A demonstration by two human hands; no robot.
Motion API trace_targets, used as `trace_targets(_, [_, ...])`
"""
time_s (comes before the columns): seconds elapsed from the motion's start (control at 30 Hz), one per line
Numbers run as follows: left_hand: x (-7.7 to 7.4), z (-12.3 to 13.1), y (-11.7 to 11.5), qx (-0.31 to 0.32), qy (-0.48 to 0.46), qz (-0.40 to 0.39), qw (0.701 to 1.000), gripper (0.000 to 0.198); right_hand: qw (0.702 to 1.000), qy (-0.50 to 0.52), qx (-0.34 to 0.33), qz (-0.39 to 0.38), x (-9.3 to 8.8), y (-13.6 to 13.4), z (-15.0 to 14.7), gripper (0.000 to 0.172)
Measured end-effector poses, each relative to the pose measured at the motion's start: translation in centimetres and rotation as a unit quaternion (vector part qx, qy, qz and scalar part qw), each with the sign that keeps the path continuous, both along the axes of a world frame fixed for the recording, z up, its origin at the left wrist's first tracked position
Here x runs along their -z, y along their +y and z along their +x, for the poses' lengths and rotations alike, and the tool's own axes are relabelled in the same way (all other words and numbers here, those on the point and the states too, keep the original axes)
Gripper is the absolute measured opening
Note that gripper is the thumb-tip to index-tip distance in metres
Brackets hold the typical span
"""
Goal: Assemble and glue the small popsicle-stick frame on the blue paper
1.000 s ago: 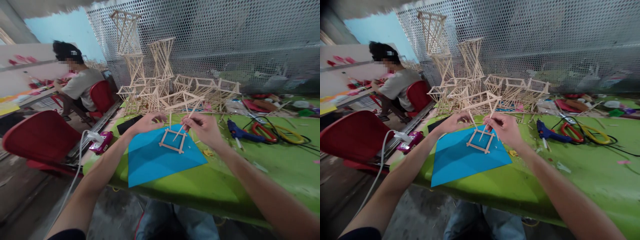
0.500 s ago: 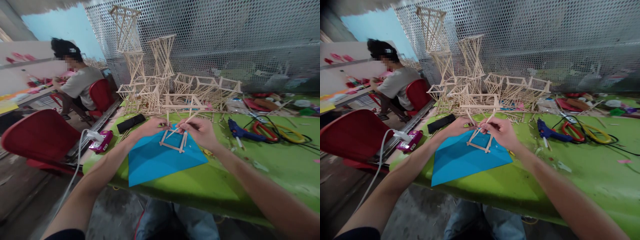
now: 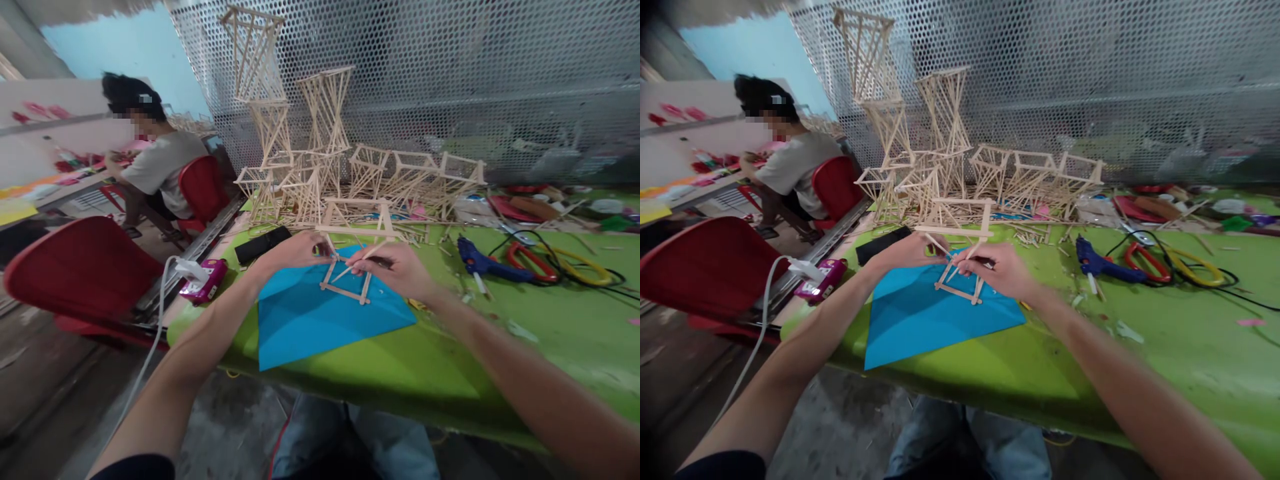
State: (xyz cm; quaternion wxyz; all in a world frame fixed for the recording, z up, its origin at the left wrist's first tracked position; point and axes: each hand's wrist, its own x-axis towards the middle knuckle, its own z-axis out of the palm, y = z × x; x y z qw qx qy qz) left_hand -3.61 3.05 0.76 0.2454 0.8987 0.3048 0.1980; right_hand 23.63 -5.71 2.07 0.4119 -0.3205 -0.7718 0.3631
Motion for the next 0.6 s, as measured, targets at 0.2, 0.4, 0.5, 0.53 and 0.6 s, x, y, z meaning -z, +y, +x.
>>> trace_targets(0.2, [-1.3, 0.0, -0.8, 0.111, 0.053, -0.087, 0.989, 0.030, 1.000, 0.004, -0.001, 0.000, 0.2, 0.1, 0.1, 0.018])
trace_targets(0.4, [-0.5, 1.7, -1.1, 0.163, 0.083, -0.084, 0.979, 0.018, 1.000, -0.012, 0.007, 0.011, 0.1, 0.1, -0.1, 0.017])
trace_targets(0.5, [-0.1, 1.8, -1.0, 0.167, 0.069, -0.104, 0.978, 0.015, 1.000, -0.017, 0.007, 0.013, 0.1, 0.1, -0.1, 0.019])
trace_targets(0.53, [0.0, 1.7, -0.9, 0.166, 0.067, -0.113, 0.977, 0.014, 1.000, -0.020, 0.006, 0.010, 0.0, 0.1, -0.1, 0.020])
trace_targets(0.6, [0.1, 1.6, -0.8, 0.158, 0.069, -0.130, 0.976, 0.015, 0.999, -0.040, 0.003, 0.006, -0.5, 0.2, 0.4, 0.022])
